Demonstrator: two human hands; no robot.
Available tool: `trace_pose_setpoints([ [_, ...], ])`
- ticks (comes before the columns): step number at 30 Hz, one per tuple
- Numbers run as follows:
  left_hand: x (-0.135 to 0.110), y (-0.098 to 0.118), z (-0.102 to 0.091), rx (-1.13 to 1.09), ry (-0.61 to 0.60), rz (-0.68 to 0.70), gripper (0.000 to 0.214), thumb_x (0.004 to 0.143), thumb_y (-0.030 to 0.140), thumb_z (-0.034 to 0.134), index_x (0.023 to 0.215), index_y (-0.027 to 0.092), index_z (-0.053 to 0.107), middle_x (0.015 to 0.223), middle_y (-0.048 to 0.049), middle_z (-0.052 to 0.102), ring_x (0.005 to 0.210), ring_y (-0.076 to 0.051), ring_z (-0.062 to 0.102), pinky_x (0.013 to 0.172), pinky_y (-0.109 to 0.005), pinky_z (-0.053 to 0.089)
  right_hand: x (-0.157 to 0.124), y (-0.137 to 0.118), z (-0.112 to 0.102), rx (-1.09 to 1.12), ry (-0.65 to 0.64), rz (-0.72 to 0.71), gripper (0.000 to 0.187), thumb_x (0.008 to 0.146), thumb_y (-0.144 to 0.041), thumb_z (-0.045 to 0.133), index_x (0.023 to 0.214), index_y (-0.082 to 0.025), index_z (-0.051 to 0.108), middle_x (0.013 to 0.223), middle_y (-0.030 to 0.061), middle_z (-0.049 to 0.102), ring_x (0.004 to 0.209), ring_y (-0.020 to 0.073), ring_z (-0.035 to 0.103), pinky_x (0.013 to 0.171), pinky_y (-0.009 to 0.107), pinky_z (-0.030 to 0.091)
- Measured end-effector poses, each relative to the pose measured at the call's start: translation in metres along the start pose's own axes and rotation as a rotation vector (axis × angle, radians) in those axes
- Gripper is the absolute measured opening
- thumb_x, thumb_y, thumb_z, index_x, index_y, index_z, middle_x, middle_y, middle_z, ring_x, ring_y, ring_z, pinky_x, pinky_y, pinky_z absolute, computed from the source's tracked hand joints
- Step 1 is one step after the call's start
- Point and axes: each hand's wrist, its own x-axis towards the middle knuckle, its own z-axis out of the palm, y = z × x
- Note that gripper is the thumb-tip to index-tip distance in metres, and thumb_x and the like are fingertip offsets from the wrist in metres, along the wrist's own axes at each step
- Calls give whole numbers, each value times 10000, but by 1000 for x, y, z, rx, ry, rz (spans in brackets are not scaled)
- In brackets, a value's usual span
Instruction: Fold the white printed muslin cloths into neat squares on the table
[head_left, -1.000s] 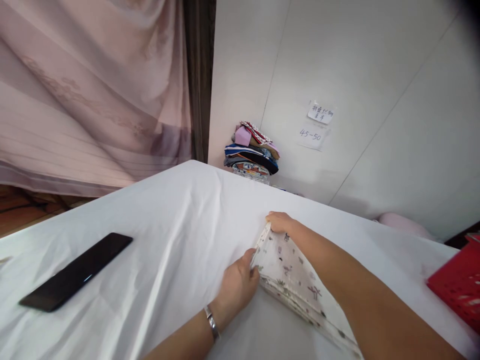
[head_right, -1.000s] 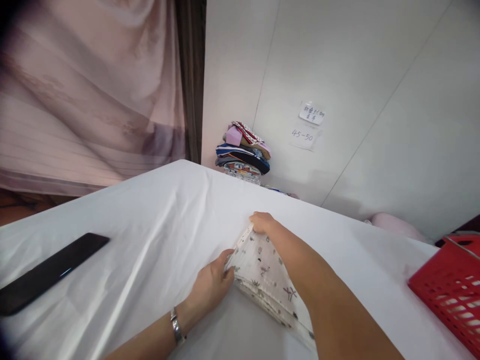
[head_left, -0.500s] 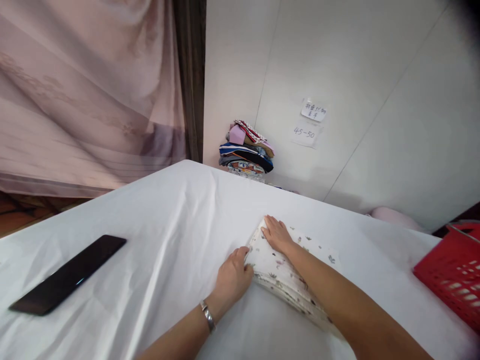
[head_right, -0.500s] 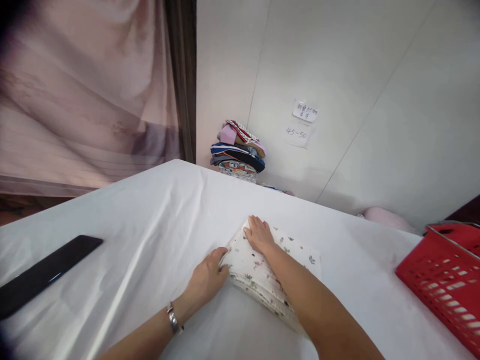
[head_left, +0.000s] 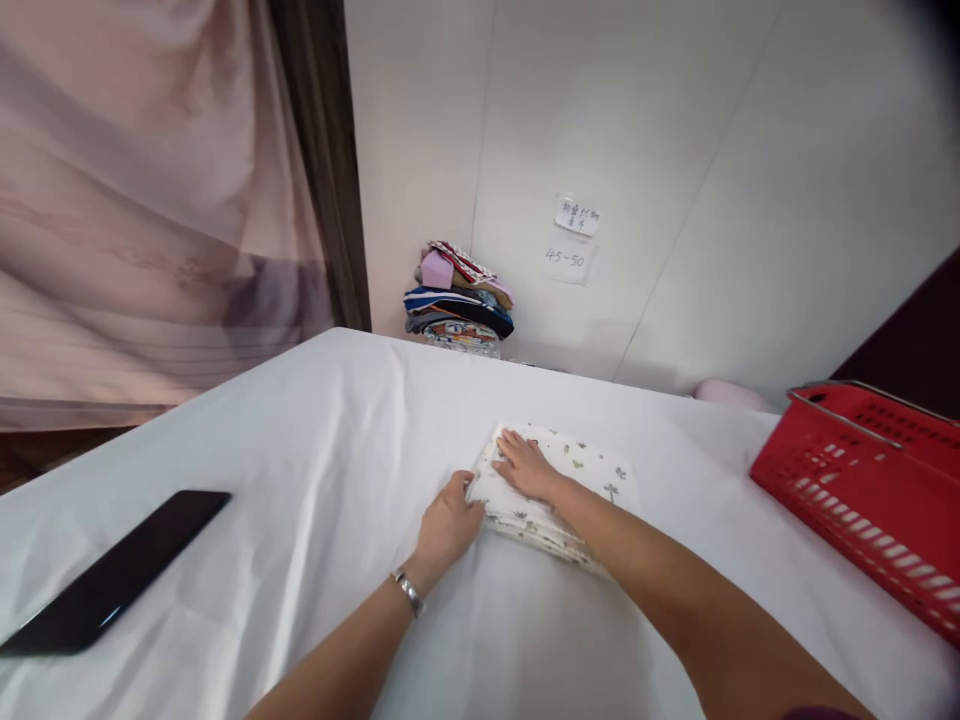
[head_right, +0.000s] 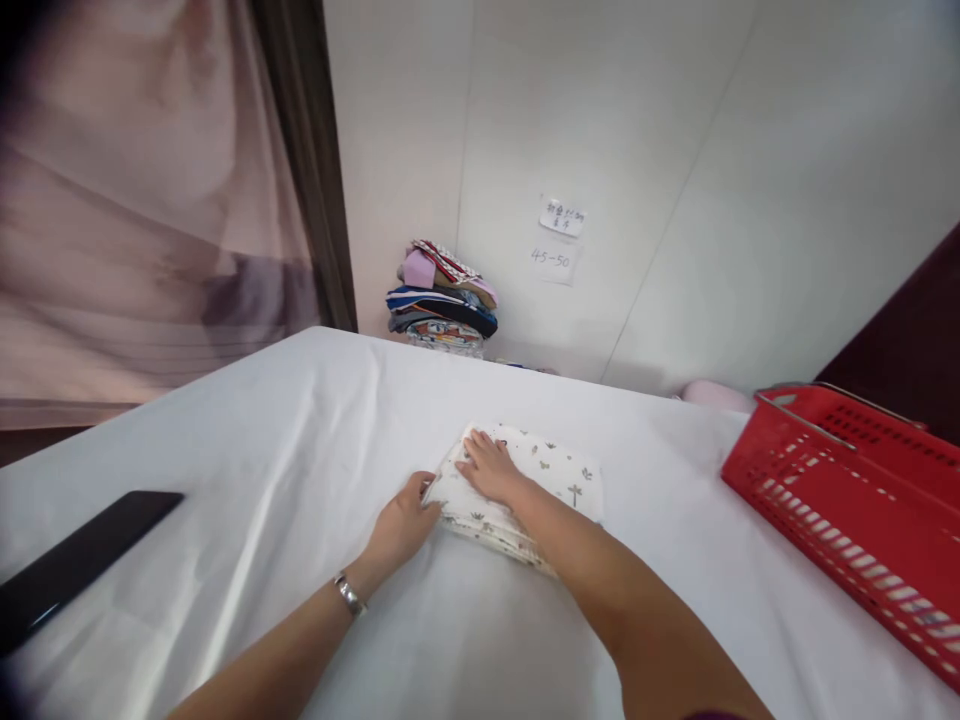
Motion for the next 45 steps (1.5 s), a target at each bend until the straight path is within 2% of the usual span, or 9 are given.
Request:
trace_pose_setpoints([
  [3, 1, 1, -1, -23, -9, -17, 380, 769, 230, 440, 1149, 207, 437, 1077, -75, 614, 921, -209, 593, 747, -284, 402, -45, -3, -6, 54, -101, -47, 610, 915, -504, 229, 1425, -171, 245, 1510, 74, 124, 1388, 208, 55, 1105, 424, 58],
  [7, 3, -1, -3, -52, -24, -35, 373, 768, 246, 452, 1140, 225, 440, 1028, -52, 629, 870, -204, 598, 712, -278, 399, -126, 5, 2, 3, -94, -128, 603, 918, -495, 240, 1452, -237, 131, 1514, 0, 101, 1388, 195, 59, 1122, 386, 57],
  [11, 7, -4, -4, -83, -40, -37, 360, 767, 263, 465, 1126, 228, 460, 995, -41, 636, 834, -183, 594, 689, -259, 396, -191, 34, 20, -141, 35, 1, 544, 928, -410, 269, 1441, -246, 195, 1500, -3, 167, 1379, 186, 131, 1127, 396, 99],
  [16, 6, -4, -6, -98, -57, -42, 357, 761, 247, 482, 1118, 226, 489, 952, -30, 646, 807, -171, 598, 680, -256, 417, -233, 68, 49, -208, 287, 39, 498, 920, -317, 320, 1412, -249, 281, 1454, 38, 313, 1347, 208, 248, 1065, 439, 271],
  [19, 1, -5, -4, -62, 31, 62, 424, 763, 211, 486, 1187, 213, 472, 1052, -54, 619, 868, -177, 590, 735, -280, 439, -238, 72, 54, -195, 399, -1, 459, 917, -285, 331, 1373, -236, 360, 1388, 64, 426, 1308, 223, 332, 1041, 455, 298],
  [23, -6, -3, 1, 118, 238, 465, 402, 778, 115, 461, 1157, 221, 540, 1200, -68, 547, 1105, -214, 475, 900, -364, 384, -227, 63, 36, -124, 494, -15, 354, 920, -275, 346, 1219, -232, 530, 1205, 77, 595, 1166, 239, 496, 983, 463, 344],
  [28, -11, 18, 9, 237, 158, 817, 206, 868, 195, 458, 974, 231, 632, 1040, -41, 625, 1042, -196, 491, 892, -385, 358, -202, 48, 12, 12, 486, -19, 272, 920, -254, 376, 1020, -232, 628, 1037, 54, 647, 957, 203, 573, 853, 373, 427],
  [38, 9, 39, 11, 404, -164, 973, 121, 850, 244, 522, 859, 199, 635, 926, -38, 615, 862, -167, 545, 764, -307, 399, -182, 55, 8, 37, 369, -35, 213, 888, -214, 450, 994, -224, 635, 974, 59, 617, 891, 195, 539, 762, 325, 460],
  [45, 12, 46, 15, 568, -134, 1059, 250, 885, 158, 393, 722, 162, 582, 735, -34, 551, 693, -141, 500, 639, -271, 376, -184, 56, 8, -37, 357, -48, 270, 897, -175, 401, 1075, -201, 603, 980, 82, 617, 872, 198, 532, 752, 322, 451],
])
